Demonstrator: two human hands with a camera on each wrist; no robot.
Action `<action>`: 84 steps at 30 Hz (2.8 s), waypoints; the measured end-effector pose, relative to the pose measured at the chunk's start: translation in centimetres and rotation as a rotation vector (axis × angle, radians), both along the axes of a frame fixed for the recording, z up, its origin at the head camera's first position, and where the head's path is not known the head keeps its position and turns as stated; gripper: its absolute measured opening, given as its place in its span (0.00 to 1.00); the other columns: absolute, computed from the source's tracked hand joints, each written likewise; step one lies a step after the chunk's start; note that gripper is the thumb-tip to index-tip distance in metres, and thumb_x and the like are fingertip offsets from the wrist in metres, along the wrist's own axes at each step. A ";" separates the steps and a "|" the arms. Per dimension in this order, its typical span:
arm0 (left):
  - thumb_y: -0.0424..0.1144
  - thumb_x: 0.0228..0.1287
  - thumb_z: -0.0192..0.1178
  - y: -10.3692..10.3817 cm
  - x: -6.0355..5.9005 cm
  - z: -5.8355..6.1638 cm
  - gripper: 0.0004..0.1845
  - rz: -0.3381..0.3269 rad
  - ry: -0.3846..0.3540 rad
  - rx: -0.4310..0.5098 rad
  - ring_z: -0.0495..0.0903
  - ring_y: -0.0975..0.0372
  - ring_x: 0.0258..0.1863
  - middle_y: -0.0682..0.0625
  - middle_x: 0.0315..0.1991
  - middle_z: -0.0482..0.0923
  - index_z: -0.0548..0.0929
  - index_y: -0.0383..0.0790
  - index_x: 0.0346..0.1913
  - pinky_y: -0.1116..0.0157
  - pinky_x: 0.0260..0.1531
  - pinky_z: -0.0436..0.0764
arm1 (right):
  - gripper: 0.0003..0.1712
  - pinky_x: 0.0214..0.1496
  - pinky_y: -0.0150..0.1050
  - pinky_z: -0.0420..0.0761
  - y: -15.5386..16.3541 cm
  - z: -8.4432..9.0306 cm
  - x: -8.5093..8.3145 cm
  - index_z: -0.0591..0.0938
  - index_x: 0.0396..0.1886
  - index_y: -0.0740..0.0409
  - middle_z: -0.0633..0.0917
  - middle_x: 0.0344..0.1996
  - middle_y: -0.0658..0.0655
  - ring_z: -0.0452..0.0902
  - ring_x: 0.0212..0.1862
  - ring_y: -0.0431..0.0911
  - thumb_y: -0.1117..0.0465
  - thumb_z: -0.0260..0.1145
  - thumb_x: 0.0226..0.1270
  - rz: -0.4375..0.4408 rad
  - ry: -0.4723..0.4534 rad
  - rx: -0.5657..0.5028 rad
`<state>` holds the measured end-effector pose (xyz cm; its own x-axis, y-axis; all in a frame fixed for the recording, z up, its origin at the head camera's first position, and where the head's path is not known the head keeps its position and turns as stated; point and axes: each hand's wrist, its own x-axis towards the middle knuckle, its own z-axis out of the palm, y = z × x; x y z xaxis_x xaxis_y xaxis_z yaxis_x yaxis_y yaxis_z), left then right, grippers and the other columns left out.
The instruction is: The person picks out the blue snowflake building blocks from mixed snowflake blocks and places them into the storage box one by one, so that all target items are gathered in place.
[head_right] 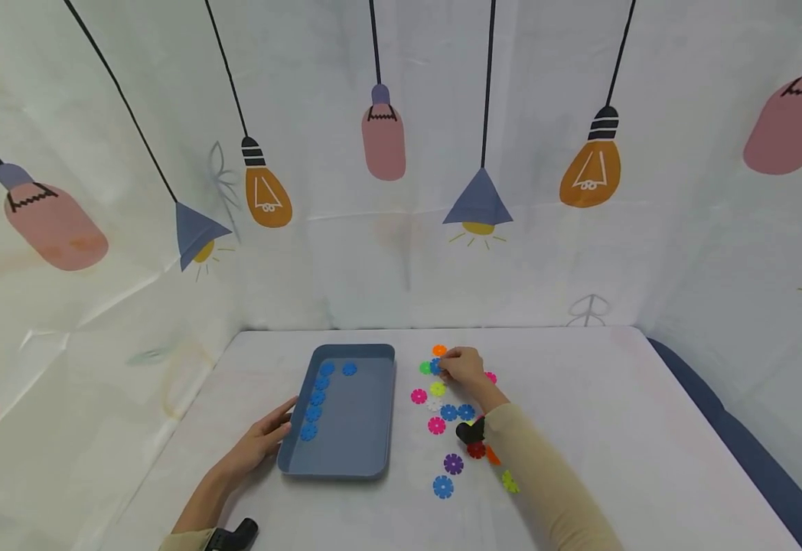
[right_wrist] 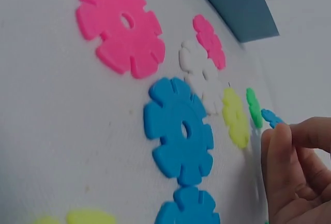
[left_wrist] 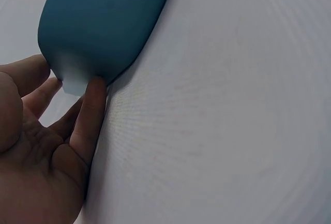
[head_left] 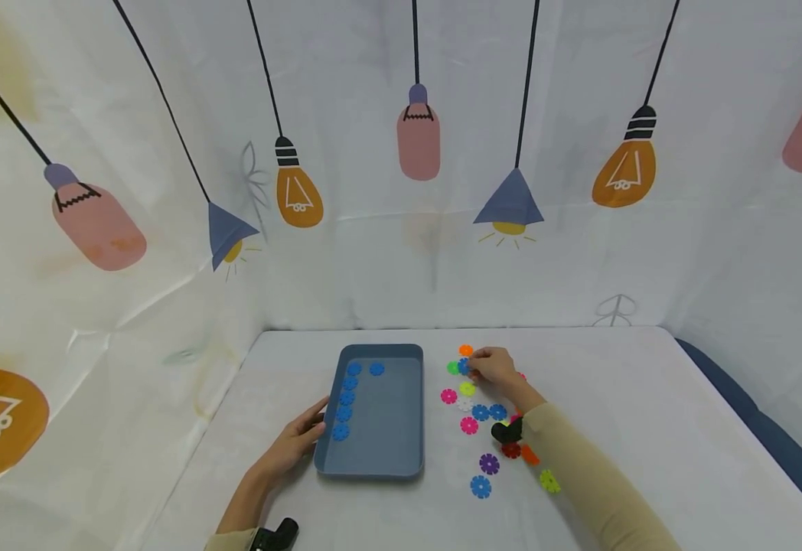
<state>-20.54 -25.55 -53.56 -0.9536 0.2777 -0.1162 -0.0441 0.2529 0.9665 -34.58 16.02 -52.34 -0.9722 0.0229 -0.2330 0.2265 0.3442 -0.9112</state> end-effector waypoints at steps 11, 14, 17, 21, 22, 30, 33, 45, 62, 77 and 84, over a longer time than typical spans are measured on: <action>0.43 0.75 0.51 0.0 -0.2 -0.2 0.31 0.012 -0.001 -0.002 0.63 0.41 0.66 0.32 0.69 0.58 0.56 0.46 0.77 0.44 0.59 0.68 | 0.16 0.37 0.33 0.82 -1.2 1.1 0.4 0.80 0.49 0.69 0.82 0.38 0.63 0.81 0.31 0.46 0.64 0.65 0.67 -0.005 -0.017 -0.078; 0.44 0.76 0.51 0.0 -0.2 -0.3 0.31 0.015 0.003 -0.006 0.63 0.41 0.66 0.32 0.69 0.59 0.56 0.46 0.77 0.45 0.59 0.69 | 0.16 0.39 0.34 0.82 -1.8 1.4 0.3 0.80 0.50 0.69 0.81 0.41 0.63 0.81 0.32 0.46 0.63 0.65 0.67 -0.001 -0.013 -0.100; 0.44 0.76 0.51 0.0 -0.2 -0.3 0.31 0.011 0.005 -0.004 0.63 0.41 0.65 0.32 0.69 0.58 0.55 0.45 0.77 0.45 0.59 0.69 | 0.14 0.38 0.34 0.83 -2.4 1.7 0.3 0.81 0.47 0.68 0.82 0.40 0.62 0.81 0.32 0.45 0.63 0.66 0.67 0.010 0.004 -0.106; 0.44 0.76 0.51 0.0 -0.1 -0.2 0.31 0.003 0.003 -0.006 0.63 0.41 0.66 0.32 0.69 0.58 0.55 0.45 0.77 0.45 0.59 0.69 | 0.11 0.38 0.36 0.83 -3.0 2.3 0.4 0.82 0.44 0.67 0.83 0.38 0.62 0.81 0.30 0.46 0.63 0.66 0.67 0.027 0.036 -0.120; 0.44 0.76 0.51 0.0 -0.1 -0.1 0.31 0.003 0.004 -0.007 0.63 0.41 0.66 0.32 0.70 0.58 0.55 0.45 0.77 0.45 0.59 0.68 | 0.11 0.38 0.37 0.83 -3.2 2.5 0.5 0.82 0.43 0.67 0.83 0.38 0.62 0.81 0.30 0.46 0.63 0.66 0.66 0.032 0.043 -0.129; 0.41 0.75 0.52 -0.1 -0.2 0.2 0.32 0.024 0.004 0.007 0.62 0.42 0.66 0.32 0.70 0.57 0.55 0.43 0.77 0.46 0.59 0.69 | 0.11 0.45 0.44 0.83 -4.8 4.0 0.6 0.82 0.43 0.69 0.84 0.37 0.63 0.82 0.31 0.45 0.65 0.66 0.66 0.097 0.042 -0.222; 0.41 0.75 0.53 0.0 -0.3 0.2 0.32 0.041 0.002 0.010 0.62 0.42 0.67 0.32 0.71 0.57 0.56 0.42 0.76 0.47 0.58 0.70 | 0.11 0.48 0.48 0.81 -5.6 4.3 0.8 0.82 0.43 0.69 0.84 0.38 0.64 0.82 0.31 0.46 0.66 0.66 0.66 0.114 0.040 -0.237; 0.38 0.74 0.54 0.4 -0.1 0.4 0.32 0.050 -0.028 0.048 0.60 0.42 0.68 0.33 0.73 0.53 0.57 0.42 0.76 0.46 0.60 0.68 | 0.09 0.44 0.47 0.83 -9.2 3.9 1.4 0.84 0.42 0.69 0.84 0.33 0.62 0.82 0.28 0.44 0.68 0.66 0.64 0.170 0.044 -0.296; 0.37 0.76 0.50 0.3 -0.2 0.3 0.31 -0.007 -0.033 0.042 0.58 0.40 0.68 0.32 0.73 0.49 0.53 0.41 0.77 0.45 0.60 0.68 | 0.12 0.46 0.47 0.82 -14.2 3.9 1.5 0.83 0.46 0.70 0.84 0.39 0.65 0.82 0.29 0.44 0.68 0.66 0.66 0.206 0.022 -0.287; 0.38 0.75 0.52 0.2 -0.3 0.0 0.32 0.023 -0.032 0.013 0.57 0.40 0.69 0.33 0.73 0.52 0.55 0.44 0.77 0.43 0.61 0.65 | 0.13 0.45 0.46 0.83 -15.8 2.8 2.0 0.82 0.49 0.72 0.84 0.38 0.63 0.82 0.30 0.44 0.69 0.64 0.67 0.204 -0.006 -0.306; 0.40 0.75 0.52 -0.2 -0.6 0.2 0.32 0.001 -0.036 0.026 0.58 0.41 0.69 0.34 0.74 0.51 0.54 0.44 0.77 0.45 0.61 0.66 | 0.13 0.43 0.44 0.83 -16.1 2.8 1.9 0.82 0.48 0.71 0.83 0.38 0.62 0.82 0.29 0.45 0.69 0.64 0.67 0.196 -0.023 -0.293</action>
<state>-21.15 -25.77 -53.38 -0.9493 0.2799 -0.1431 -0.0792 0.2278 0.9705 -32.69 -0.06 -49.53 -0.9460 -0.2347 -0.2236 0.2032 0.1081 -0.9731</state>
